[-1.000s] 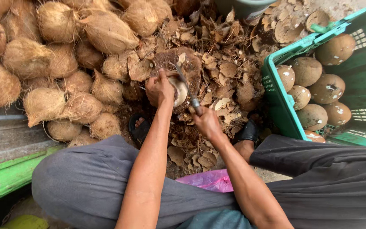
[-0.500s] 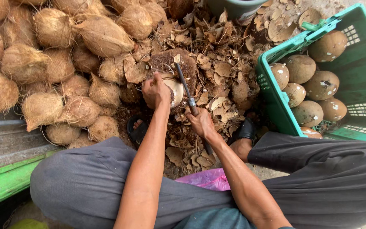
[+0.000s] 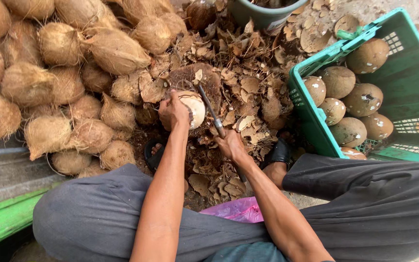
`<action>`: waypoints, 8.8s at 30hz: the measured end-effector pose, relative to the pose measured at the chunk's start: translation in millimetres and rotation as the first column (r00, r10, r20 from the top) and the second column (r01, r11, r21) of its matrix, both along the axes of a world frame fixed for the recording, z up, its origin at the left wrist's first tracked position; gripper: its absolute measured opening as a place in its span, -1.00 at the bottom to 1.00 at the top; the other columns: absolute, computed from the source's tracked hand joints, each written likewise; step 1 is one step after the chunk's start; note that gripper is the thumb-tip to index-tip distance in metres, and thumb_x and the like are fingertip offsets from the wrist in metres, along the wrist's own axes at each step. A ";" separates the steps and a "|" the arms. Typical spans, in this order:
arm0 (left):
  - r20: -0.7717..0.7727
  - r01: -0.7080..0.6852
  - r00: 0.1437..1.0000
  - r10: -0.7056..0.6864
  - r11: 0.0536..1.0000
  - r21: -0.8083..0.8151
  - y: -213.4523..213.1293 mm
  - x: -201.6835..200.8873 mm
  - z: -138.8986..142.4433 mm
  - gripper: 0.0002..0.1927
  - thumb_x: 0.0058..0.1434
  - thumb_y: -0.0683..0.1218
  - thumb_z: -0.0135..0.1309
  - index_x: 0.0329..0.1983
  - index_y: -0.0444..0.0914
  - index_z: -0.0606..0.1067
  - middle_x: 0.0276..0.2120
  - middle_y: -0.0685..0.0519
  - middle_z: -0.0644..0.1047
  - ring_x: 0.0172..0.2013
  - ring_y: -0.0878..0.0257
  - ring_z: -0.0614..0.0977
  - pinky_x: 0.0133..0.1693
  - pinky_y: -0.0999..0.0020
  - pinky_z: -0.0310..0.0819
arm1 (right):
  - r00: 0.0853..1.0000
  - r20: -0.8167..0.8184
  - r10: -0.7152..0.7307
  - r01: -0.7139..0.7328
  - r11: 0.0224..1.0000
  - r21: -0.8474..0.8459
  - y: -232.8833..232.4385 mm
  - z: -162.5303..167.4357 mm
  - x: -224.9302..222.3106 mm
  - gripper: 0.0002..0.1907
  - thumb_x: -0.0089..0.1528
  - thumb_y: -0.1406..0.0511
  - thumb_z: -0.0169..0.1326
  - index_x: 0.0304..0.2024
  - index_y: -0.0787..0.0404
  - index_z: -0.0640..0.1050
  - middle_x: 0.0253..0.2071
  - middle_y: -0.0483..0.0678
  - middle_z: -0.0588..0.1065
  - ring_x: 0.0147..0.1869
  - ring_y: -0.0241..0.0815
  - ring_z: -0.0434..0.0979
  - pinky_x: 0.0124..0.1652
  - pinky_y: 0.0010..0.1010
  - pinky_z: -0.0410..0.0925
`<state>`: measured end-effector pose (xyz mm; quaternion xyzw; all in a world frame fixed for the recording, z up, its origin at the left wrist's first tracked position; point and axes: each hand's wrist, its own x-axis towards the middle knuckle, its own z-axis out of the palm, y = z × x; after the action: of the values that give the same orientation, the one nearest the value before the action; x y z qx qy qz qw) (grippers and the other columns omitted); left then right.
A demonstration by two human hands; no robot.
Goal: The person sits on the ground and uses a machete to chop the fibrous husk off coconuts one at a time, rotating each coconut to trim all sides, then places the trimmed coconut into a green plastic crate filled with other husked coconuts.
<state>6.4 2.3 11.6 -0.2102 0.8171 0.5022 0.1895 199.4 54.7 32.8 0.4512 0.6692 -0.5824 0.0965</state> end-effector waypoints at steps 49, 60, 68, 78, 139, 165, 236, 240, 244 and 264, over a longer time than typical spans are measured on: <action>-0.400 0.549 0.685 -0.608 0.793 -0.265 -25.6 -8.9 -29.8 -0.41 0.23 0.41 -0.04 0.08 -0.03 0.56 0.04 0.00 0.56 0.07 0.09 0.55 0.08 0.05 0.39 | 0.958 0.095 0.271 -0.283 0.949 0.140 44.1 6.3 20.6 -0.52 0.27 -0.04 0.14 -0.53 0.08 0.34 -0.64 -0.20 0.32 -0.64 -0.34 0.26 -0.60 -0.37 0.25; -0.321 0.346 0.846 -0.427 0.896 -0.279 -3.8 12.4 -26.8 -0.56 0.30 0.28 -0.09 0.05 0.00 0.55 0.11 -0.02 0.55 0.11 0.05 0.52 0.03 0.04 0.41 | 0.992 -0.127 0.025 -0.002 0.984 0.180 4.7 31.9 6.5 -0.50 0.30 -0.03 0.07 -0.60 0.02 0.28 -0.65 -0.23 0.26 -0.64 -0.34 0.17 -0.59 -0.37 0.19; -0.395 0.393 0.763 -0.512 0.852 -0.346 -13.0 16.6 -33.8 -0.61 0.30 0.25 0.00 -0.11 -0.08 0.60 -0.06 0.03 0.65 0.00 0.07 0.55 0.03 0.09 0.39 | 0.989 0.098 0.111 -0.117 0.991 0.059 4.8 7.6 4.1 -0.77 0.32 0.09 -0.01 -0.45 -0.12 0.40 -0.67 -0.20 0.30 -0.69 -0.30 0.20 -0.67 -0.32 0.16; -0.555 0.535 0.599 -0.578 0.804 -0.260 -27.9 -3.0 -34.0 -0.58 0.29 0.18 -0.06 0.01 -0.13 0.58 -0.01 -0.02 0.64 -0.06 0.10 0.60 0.08 0.14 0.42 | 0.994 -0.111 0.023 -0.058 0.944 -0.325 35.0 20.4 17.1 -0.64 0.29 0.17 0.14 -0.51 0.09 0.32 -0.66 -0.15 0.31 -0.70 -0.28 0.23 -0.67 -0.42 0.21; 0.017 0.199 0.980 -0.198 0.978 -0.062 -29.9 -20.9 16.2 -0.14 -0.17 0.40 0.33 0.03 -0.29 0.57 0.03 -0.09 0.61 -0.01 0.03 0.62 0.13 -0.02 0.45 | 0.980 -0.189 -0.058 0.058 0.998 -0.007 23.3 38.0 9.8 -0.64 0.29 0.03 0.10 -0.37 0.13 0.40 -0.62 -0.19 0.34 -0.61 -0.32 0.33 -0.58 -0.39 0.30; -0.579 0.576 0.511 -0.636 0.753 -0.319 -29.8 -17.1 -25.3 -0.42 0.29 0.37 0.03 0.07 -0.13 0.57 0.07 -0.07 0.59 0.08 0.08 0.58 0.15 0.00 0.47 | 0.968 -0.249 -0.036 0.029 0.999 -0.033 6.2 19.9 -1.5 -0.54 0.29 -0.06 0.06 -0.49 0.07 0.30 -0.65 -0.22 0.29 -0.66 -0.34 0.27 -0.63 -0.38 0.28; 0.152 -0.152 0.980 0.128 0.976 0.153 -18.0 -4.2 14.9 -0.40 -0.13 0.26 0.26 -0.10 -0.11 0.46 -0.11 -0.01 0.54 -0.05 0.03 0.64 -0.09 -0.04 0.65 | 0.974 -0.222 -0.035 0.043 0.998 0.035 10.0 41.0 0.7 -0.57 0.33 0.07 0.08 -0.52 0.10 0.28 -0.63 -0.20 0.28 -0.62 -0.31 0.29 -0.58 -0.35 0.33; 0.074 -0.254 0.966 0.246 0.958 0.133 -4.8 14.0 17.1 -0.40 0.01 0.30 0.24 -0.09 -0.19 0.44 -0.18 -0.07 0.53 -0.13 0.01 0.60 -0.19 0.08 0.41 | 0.992 -0.103 0.071 -0.052 0.982 0.180 -4.0 30.2 -1.3 -0.57 0.35 0.07 0.08 -0.51 0.13 0.34 -0.61 -0.20 0.28 -0.58 -0.31 0.25 -0.51 -0.30 0.27; 0.078 -0.247 0.966 0.247 0.969 -0.008 0.6 25.0 22.2 -0.25 0.04 0.39 0.19 0.09 -0.16 0.33 0.01 -0.07 0.38 -0.02 0.02 0.49 -0.11 -0.05 0.38 | 0.990 -0.099 0.102 -0.083 0.980 0.183 -15.6 20.3 -6.4 -0.64 0.32 0.14 0.06 -0.50 0.13 0.35 -0.60 -0.19 0.31 -0.58 -0.30 0.24 -0.53 -0.27 0.29; 0.134 -0.208 0.969 0.209 0.978 -0.023 -2.6 21.7 21.5 -0.32 -0.01 0.41 0.20 0.01 -0.07 0.39 0.13 -0.05 0.32 0.08 -0.01 0.46 -0.12 -0.12 0.43 | 1.000 -0.017 -0.012 0.013 0.999 0.041 8.1 27.2 -0.7 -0.59 0.32 -0.03 0.00 -0.43 0.11 0.39 -0.64 -0.19 0.28 -0.64 -0.28 0.24 -0.61 -0.31 0.26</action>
<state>28.1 -0.3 33.1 -0.3294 0.7779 0.5003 0.1899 198.7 62.7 60.1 0.4524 0.6790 -0.5729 0.0780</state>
